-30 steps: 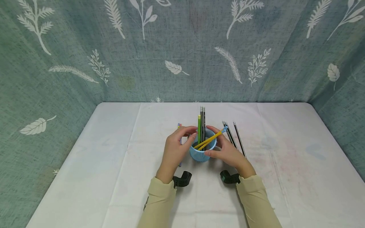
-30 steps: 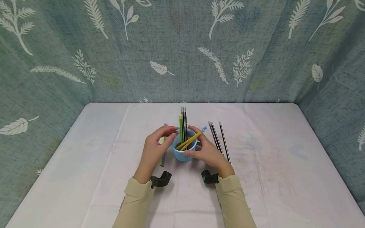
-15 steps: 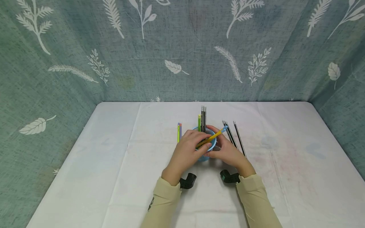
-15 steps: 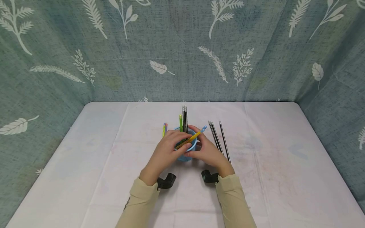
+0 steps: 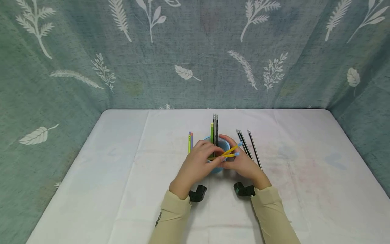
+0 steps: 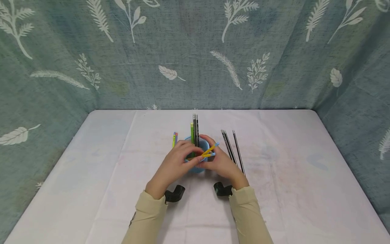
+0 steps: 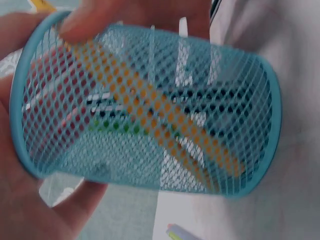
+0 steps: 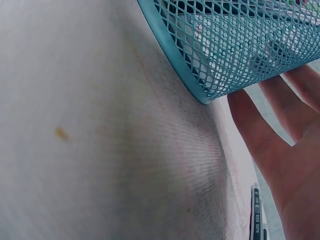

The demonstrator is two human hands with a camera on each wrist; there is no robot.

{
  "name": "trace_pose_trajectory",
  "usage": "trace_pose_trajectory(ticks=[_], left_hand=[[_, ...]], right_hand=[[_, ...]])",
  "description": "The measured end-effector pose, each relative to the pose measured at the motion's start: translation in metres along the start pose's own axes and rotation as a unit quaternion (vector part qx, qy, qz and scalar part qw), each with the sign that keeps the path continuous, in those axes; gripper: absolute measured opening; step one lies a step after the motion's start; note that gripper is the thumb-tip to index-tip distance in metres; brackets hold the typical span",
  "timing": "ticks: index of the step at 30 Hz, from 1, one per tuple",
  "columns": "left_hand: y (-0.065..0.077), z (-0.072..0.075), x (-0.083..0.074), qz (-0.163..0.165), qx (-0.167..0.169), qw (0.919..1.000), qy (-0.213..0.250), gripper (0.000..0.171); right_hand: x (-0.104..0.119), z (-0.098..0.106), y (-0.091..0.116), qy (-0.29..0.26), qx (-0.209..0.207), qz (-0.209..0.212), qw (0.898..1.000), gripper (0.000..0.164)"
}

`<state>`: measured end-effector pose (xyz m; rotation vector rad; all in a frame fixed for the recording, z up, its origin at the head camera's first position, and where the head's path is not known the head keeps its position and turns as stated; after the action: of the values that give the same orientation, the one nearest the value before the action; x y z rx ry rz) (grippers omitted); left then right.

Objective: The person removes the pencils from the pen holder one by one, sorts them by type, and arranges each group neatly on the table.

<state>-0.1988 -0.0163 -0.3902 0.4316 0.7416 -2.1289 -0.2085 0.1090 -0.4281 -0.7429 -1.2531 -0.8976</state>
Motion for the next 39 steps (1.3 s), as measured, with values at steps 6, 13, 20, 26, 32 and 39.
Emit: trace_pose_trajectory(ticks=[6,13,20,26,32,39], left_hand=[[0.003,0.0,0.004,-0.017,0.013,0.9996,0.017,0.023],[0.004,0.001,0.004,-0.047,0.008,0.9986,0.024,0.019],[0.006,0.007,0.005,-0.047,-0.005,0.9981,0.039,0.017],[0.007,0.01,0.008,-0.03,-0.013,0.9988,0.037,0.016],[0.006,0.018,0.01,-0.017,-0.045,0.9988,0.01,0.015],[0.007,0.021,0.015,-0.004,-0.065,0.9979,0.007,0.017]], right_hand=[[-0.001,0.0,0.0,0.014,-0.007,-0.015,1.0,0.079],[-0.01,0.002,-0.003,0.018,-0.021,-0.022,0.999,0.08],[-0.03,0.0,-0.009,-0.018,-0.007,-0.01,1.0,0.085],[-0.032,0.0,-0.01,-0.01,-0.007,0.011,1.0,0.086],[-0.042,0.001,-0.01,0.025,-0.024,-0.016,0.999,0.078],[-0.03,-0.004,-0.01,0.041,-0.026,-0.019,0.999,0.086]])
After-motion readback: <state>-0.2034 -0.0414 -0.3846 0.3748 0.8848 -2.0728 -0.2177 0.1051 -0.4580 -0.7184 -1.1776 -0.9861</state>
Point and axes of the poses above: each hand's wrist, its own y-axis away from the middle knuckle, its own z-axis out of the back of the hand, x = y × z, the point moved 6 cm from there along -y, towards the middle knuckle
